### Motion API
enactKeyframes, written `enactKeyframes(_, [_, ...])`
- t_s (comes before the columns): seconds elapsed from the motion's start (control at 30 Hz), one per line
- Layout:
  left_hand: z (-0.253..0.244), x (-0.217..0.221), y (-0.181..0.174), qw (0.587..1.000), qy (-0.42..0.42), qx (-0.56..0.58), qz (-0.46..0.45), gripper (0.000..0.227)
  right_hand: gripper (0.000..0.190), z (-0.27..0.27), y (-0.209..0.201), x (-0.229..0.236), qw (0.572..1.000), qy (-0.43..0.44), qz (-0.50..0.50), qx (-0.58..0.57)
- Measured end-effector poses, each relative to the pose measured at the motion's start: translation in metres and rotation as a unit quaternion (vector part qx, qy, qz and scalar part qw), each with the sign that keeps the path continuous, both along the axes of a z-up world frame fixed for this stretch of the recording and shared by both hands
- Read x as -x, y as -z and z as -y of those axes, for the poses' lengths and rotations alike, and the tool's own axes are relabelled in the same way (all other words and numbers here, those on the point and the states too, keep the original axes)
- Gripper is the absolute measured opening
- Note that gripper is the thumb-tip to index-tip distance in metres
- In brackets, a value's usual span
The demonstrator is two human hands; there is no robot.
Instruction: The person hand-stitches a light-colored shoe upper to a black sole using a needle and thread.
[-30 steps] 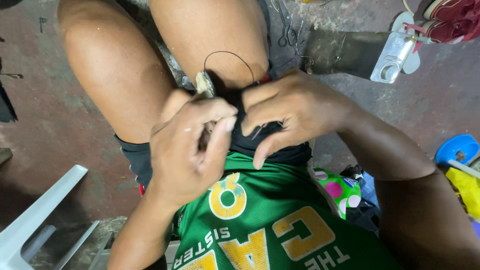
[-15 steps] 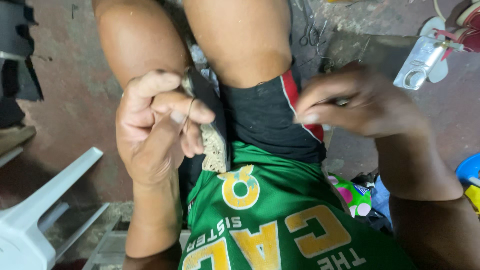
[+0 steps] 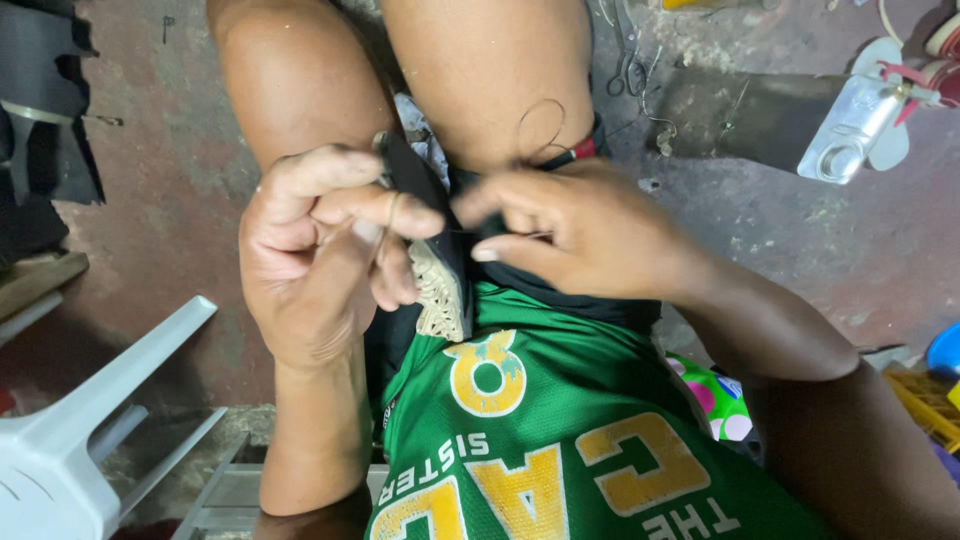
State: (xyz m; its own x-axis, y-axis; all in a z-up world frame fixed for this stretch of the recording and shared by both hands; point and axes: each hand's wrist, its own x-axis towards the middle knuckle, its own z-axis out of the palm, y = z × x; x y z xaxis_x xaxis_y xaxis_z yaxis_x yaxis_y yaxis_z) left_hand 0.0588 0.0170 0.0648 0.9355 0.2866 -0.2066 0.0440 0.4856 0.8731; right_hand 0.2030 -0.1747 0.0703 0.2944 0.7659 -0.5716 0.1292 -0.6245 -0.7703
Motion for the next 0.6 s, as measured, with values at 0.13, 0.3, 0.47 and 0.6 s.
enactKeyframes(0.13, [0.004,-0.019,-0.027,0.977,0.103,-0.176,-0.062,0.036,0.009,0.029,-0.006,-0.016,0.979,0.036,0.010,-0.201])
enactKeyframes(0.3, [0.021,-0.042,-0.053,0.891,0.197,-0.406,-0.046,0.065,0.010,0.063,-0.010,-0.019,0.966,0.132,0.072,-0.213])
enactKeyframes(0.47, [0.032,-0.046,-0.054,0.877,0.174,-0.447,-0.020,0.084,0.008,0.018,-0.015,-0.012,0.940,0.035,0.241,-0.240])
enactKeyframes(0.6, [0.037,-0.042,-0.051,0.879,0.167,-0.445,-0.038,0.091,0.004,0.026,-0.016,-0.043,0.888,0.038,0.427,-0.169])
